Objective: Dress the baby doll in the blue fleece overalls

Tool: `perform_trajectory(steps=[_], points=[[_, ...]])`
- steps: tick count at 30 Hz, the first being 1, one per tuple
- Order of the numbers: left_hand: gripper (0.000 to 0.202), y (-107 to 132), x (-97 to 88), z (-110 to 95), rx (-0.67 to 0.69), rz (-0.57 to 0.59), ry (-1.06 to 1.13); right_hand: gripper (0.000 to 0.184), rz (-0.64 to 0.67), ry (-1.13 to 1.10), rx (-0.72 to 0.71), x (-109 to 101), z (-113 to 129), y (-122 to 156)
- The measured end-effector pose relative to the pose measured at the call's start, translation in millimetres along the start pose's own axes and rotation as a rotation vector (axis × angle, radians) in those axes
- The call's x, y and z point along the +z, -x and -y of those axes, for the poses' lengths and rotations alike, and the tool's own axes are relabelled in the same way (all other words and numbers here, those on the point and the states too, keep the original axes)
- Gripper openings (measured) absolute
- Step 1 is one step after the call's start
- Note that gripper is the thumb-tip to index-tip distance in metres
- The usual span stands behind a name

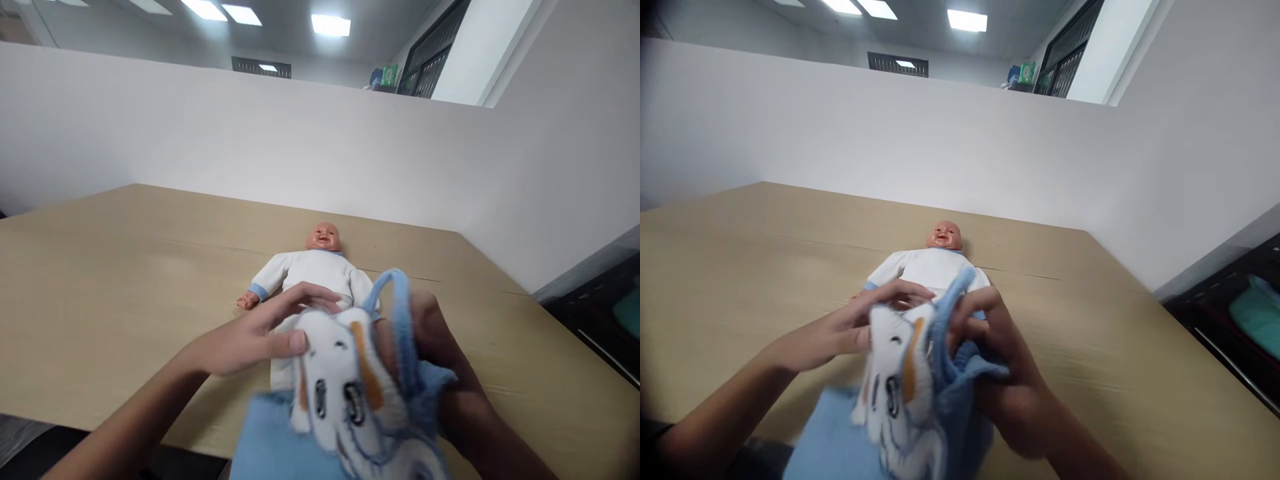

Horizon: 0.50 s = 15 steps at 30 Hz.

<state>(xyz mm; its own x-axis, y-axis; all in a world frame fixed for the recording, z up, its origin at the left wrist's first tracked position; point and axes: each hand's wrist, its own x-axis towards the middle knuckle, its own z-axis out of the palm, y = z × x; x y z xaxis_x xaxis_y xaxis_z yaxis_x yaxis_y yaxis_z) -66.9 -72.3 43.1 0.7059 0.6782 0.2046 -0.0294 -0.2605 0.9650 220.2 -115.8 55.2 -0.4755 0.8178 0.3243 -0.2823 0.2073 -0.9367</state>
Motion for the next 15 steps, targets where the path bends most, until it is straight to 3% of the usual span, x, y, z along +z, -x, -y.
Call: perform_trajectory(steps=[3, 6, 11, 15], points=[[0.040, -44, -21.2, -1, 0.042, 0.158, 0.066, 0.011, 0.001, 0.089, -0.022, -3, 13, -31], [0.027, -64, -40.1, -6, 0.112, 0.169, 0.019, 0.010, -0.032, 0.194, 0.010, -17, 17, -54], [0.026, -88, -58.4, -25, 0.243, -0.017, -0.114, 0.072, 0.044, 0.170, 0.086, -40, 30, -73], [0.022, -108, -57.7, -29, 0.325, -0.177, -0.135, 0.070, 0.073, 0.135, 0.072, -48, 39, -95]])
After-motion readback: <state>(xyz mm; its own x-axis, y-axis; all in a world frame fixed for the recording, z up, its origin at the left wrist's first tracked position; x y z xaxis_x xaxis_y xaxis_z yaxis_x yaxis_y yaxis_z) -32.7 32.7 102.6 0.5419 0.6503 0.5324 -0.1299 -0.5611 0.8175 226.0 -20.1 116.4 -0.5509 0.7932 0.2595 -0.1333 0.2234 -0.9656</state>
